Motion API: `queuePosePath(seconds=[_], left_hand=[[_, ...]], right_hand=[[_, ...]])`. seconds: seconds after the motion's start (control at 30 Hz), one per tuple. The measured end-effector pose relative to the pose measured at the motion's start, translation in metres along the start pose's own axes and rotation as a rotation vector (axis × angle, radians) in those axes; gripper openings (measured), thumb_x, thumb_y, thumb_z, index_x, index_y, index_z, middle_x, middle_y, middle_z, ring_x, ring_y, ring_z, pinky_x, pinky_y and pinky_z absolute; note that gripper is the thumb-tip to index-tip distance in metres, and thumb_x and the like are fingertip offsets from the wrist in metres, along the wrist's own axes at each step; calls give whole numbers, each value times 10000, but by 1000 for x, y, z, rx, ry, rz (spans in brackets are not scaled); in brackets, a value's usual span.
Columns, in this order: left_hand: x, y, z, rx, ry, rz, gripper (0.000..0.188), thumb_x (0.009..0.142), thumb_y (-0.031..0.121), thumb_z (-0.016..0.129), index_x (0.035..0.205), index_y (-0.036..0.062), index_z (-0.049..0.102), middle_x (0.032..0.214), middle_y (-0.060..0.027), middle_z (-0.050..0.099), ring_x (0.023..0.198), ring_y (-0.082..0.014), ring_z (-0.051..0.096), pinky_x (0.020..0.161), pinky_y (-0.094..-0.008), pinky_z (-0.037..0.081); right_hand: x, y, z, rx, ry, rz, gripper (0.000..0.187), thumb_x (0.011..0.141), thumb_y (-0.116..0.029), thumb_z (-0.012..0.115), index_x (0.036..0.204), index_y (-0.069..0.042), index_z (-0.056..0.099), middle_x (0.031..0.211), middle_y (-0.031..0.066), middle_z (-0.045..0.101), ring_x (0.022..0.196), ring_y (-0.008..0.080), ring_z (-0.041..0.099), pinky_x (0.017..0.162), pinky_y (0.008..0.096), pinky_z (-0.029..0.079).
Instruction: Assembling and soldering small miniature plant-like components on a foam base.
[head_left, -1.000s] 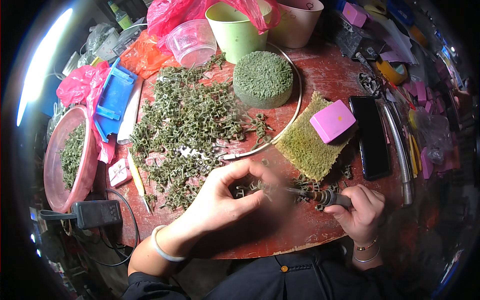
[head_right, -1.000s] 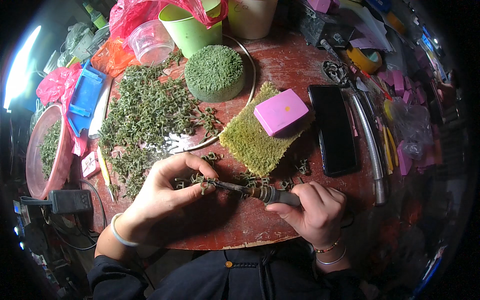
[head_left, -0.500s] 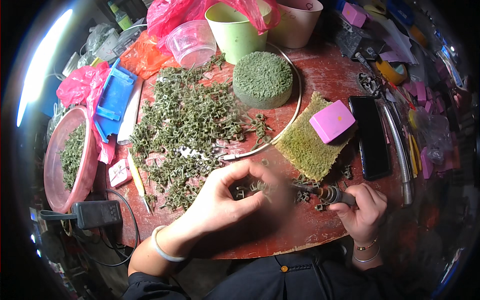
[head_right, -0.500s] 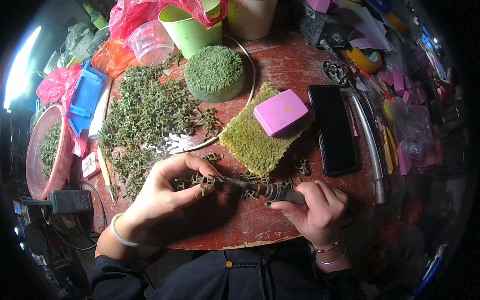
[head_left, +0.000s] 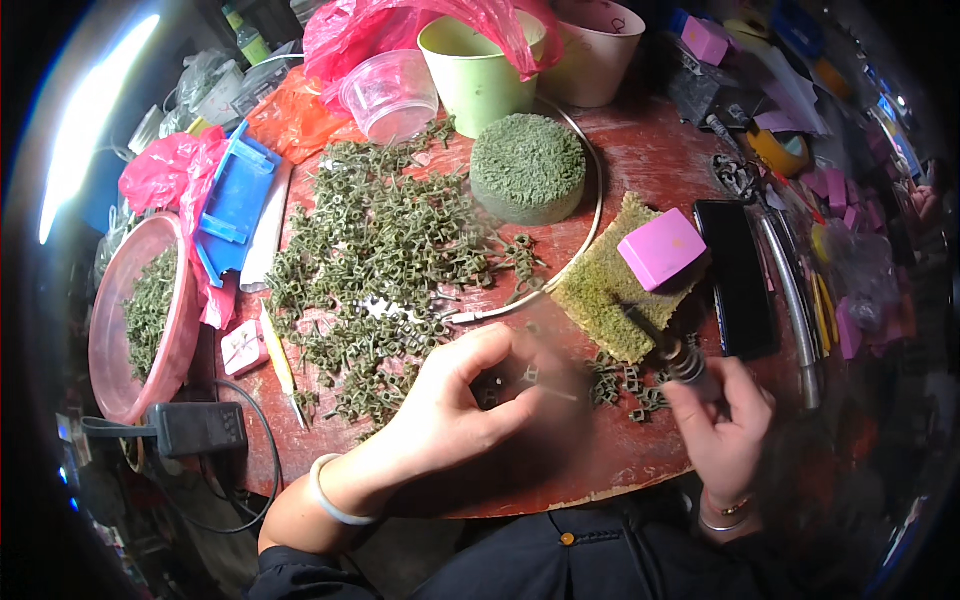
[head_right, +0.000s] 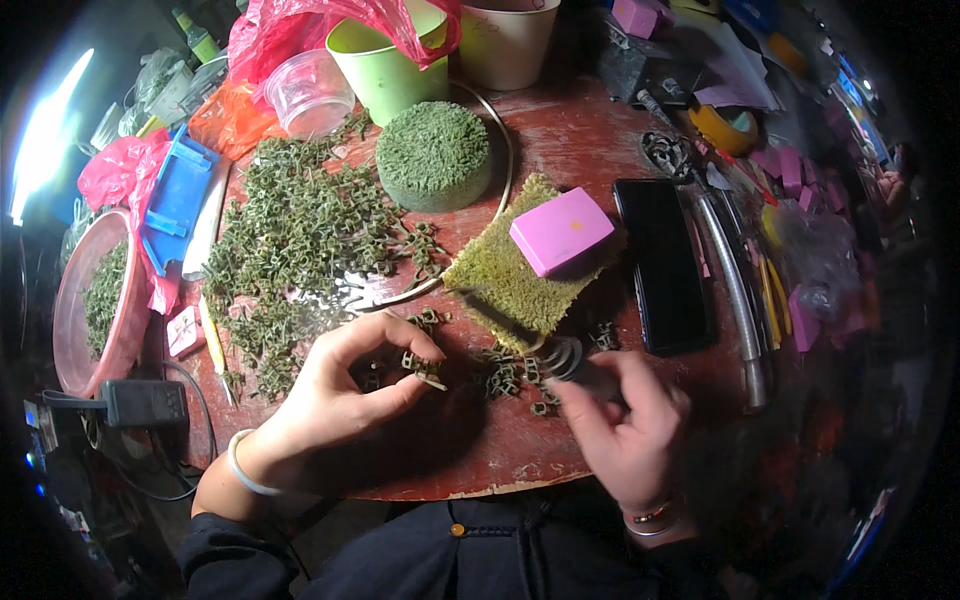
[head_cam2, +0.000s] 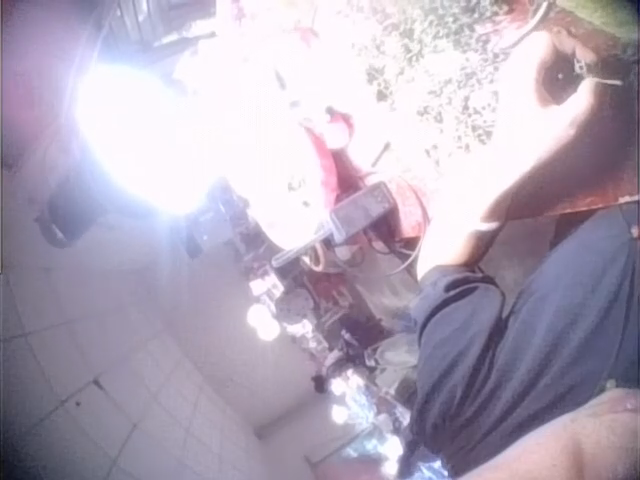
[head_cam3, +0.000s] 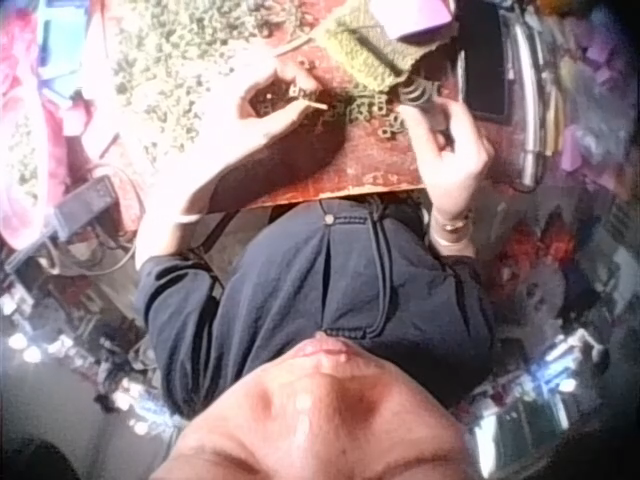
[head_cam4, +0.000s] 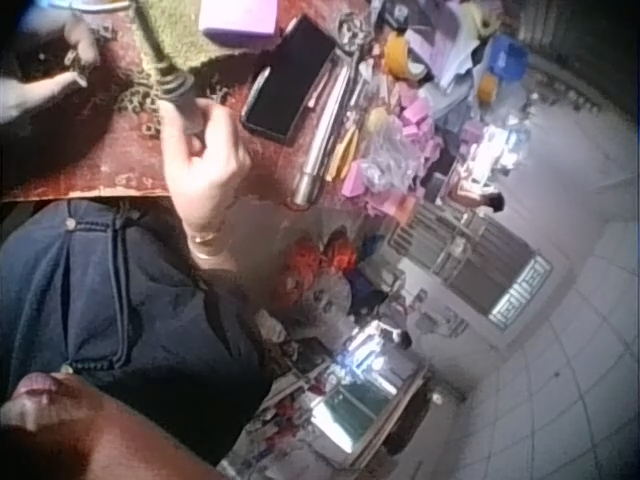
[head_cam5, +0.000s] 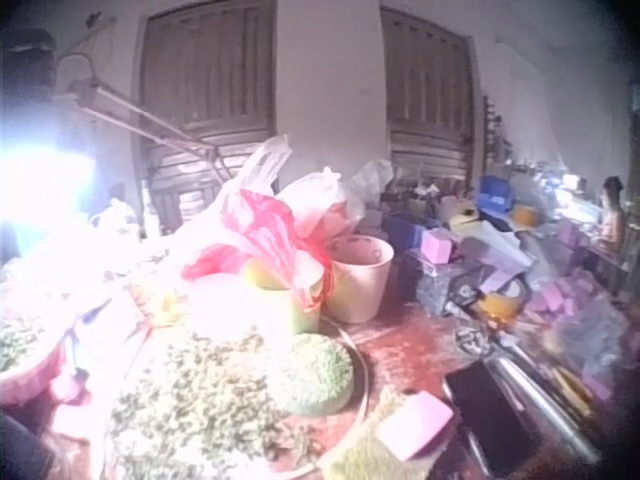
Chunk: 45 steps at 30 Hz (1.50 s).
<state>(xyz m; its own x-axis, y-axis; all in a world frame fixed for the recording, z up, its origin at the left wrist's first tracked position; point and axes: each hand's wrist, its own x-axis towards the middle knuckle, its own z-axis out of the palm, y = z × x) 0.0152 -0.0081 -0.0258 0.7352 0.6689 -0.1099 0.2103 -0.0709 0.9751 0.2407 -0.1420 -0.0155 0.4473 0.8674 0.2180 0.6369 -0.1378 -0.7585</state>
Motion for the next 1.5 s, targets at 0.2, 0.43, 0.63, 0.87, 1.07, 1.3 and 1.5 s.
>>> queuePosePath(seconds=[0.2,0.43,0.63,0.87,1.07,1.3,1.5], left_hand=[[2,-9,0,200,8,208,239,828,-2,708,1062,14,664,1006,-79,674,886,-162,640,811,-311,499],[-2,-6,3,45,-12,94,233,824,5,712,1053,18,669,1007,-54,664,946,-132,612,837,-292,477],[3,-1,-2,-385,-119,-113,257,880,91,727,1114,12,657,1126,-42,672,1035,-120,617,948,-301,488],[3,2,0,-384,-97,-30,264,816,80,819,1041,44,685,1063,-53,692,1022,-136,627,914,-305,494],[-2,11,-4,-371,-118,-100,222,884,128,736,1069,33,657,1154,-64,662,1100,-143,598,998,-321,453],[0,-3,3,-394,-2,52,227,852,70,709,1059,31,625,1057,-43,650,1050,-132,602,979,-302,460],[0,-7,1,-61,43,114,249,861,51,762,1078,21,643,934,13,634,844,-40,581,742,-201,481]], right_hand=[[7,-24,17,179,-272,-144,254,794,-111,833,980,-58,670,624,-12,543,493,62,463,463,248,388],[5,-25,28,266,-256,-209,188,821,-1,753,989,-40,679,699,29,608,503,81,482,466,254,377],[2,-21,23,396,-276,-50,154,865,-20,742,1006,-37,683,694,-60,551,577,4,429,511,206,338],[2,-18,27,598,-354,48,116,885,-33,733,992,-33,688,661,-93,501,599,-11,417,523,200,332],[2,-21,30,529,-417,74,105,895,-49,727,989,-36,683,664,-89,502,607,-8,438,531,200,350],[6,-5,8,214,-175,-106,255,896,-201,764,1031,-13,657,748,48,655,652,86,598,581,250,472],[11,17,-18,-304,6,-261,259,825,-186,808,980,-33,667,713,84,605,551,233,595,499,344,453]])
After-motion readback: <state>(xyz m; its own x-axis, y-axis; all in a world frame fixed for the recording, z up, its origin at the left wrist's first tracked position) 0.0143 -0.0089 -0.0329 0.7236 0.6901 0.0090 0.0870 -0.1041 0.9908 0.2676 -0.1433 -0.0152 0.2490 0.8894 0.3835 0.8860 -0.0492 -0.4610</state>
